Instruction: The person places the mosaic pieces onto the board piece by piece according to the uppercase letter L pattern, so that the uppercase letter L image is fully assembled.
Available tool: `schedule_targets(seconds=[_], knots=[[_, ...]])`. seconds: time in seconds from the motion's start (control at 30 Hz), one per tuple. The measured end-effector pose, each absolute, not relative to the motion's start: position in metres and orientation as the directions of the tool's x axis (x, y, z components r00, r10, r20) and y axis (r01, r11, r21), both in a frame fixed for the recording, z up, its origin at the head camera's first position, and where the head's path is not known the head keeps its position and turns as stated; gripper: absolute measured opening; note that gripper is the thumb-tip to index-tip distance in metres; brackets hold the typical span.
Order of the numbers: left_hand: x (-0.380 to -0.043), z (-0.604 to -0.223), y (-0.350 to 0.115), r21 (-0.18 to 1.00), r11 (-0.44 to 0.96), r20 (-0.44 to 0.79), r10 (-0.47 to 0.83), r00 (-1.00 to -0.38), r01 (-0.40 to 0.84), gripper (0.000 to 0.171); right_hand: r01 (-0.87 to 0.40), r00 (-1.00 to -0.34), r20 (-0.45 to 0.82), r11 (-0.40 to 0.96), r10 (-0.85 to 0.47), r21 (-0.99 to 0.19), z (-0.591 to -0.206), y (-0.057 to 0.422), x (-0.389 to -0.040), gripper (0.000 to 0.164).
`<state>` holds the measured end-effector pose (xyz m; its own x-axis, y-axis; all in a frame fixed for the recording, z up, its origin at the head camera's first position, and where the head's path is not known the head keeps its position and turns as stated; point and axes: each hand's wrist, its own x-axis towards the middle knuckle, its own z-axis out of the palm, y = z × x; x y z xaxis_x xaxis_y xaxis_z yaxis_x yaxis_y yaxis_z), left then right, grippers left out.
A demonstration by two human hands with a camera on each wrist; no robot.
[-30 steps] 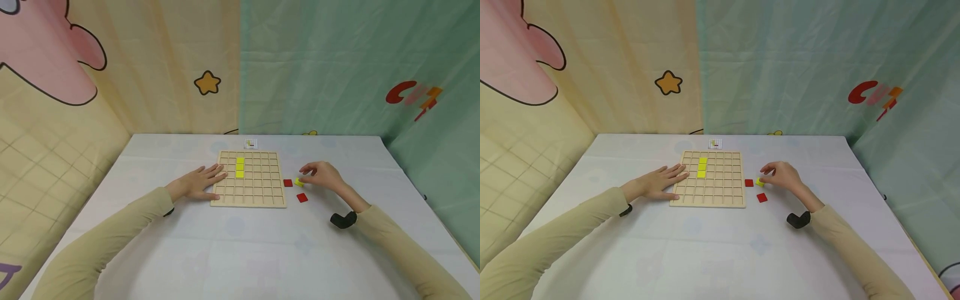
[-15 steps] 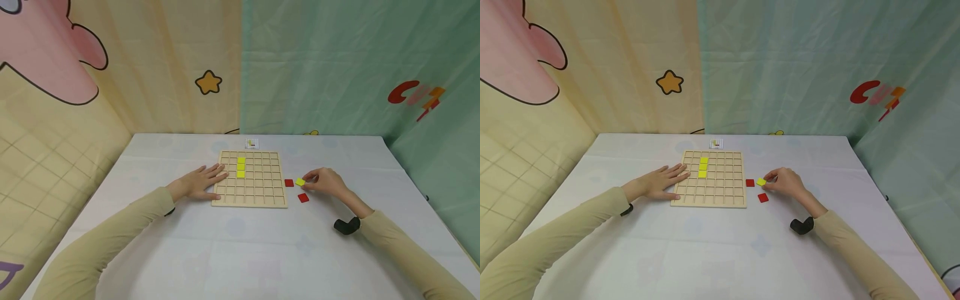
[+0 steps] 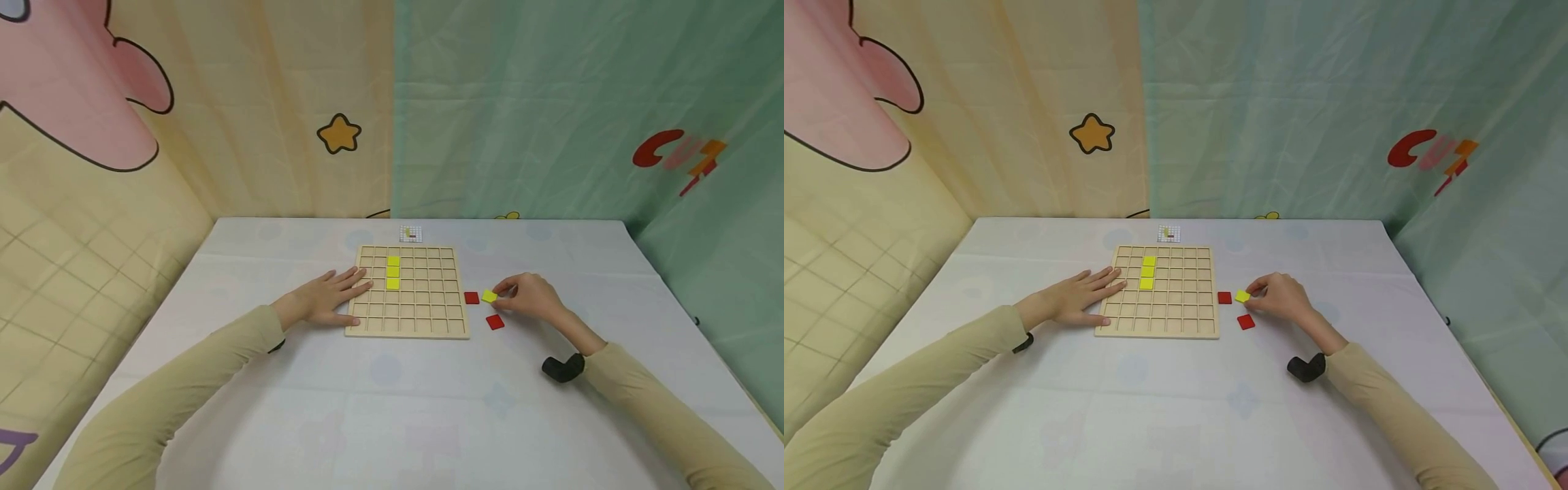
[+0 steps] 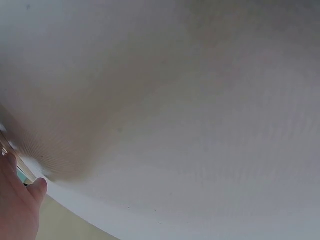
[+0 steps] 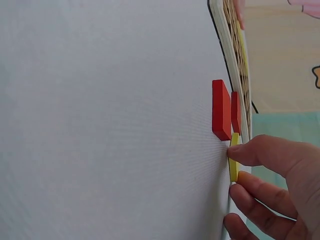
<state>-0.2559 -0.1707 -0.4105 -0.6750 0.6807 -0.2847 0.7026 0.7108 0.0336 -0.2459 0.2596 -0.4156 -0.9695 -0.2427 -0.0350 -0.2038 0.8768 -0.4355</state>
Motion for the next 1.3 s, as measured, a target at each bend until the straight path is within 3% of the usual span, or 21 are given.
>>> schedule_targets(seconds=[0.67, 1.3], knots=[[-0.257, -0.412, -0.172, 0.025, 0.712, -0.29, 0.677, -0.676, 0.702, 0.082, -0.283, -0.957, 0.069, 0.847, -0.283, -0.45, -0.4, 0.246, -0.252, 0.028], [-0.258, -0.411, -0.171, 0.022, 0.725, -0.31, 0.659, -0.685, 0.688, 0.083, -0.339, -0.937, 0.089, 0.812, -0.339, -0.474, -0.396, 0.184, -0.264, 0.032]])
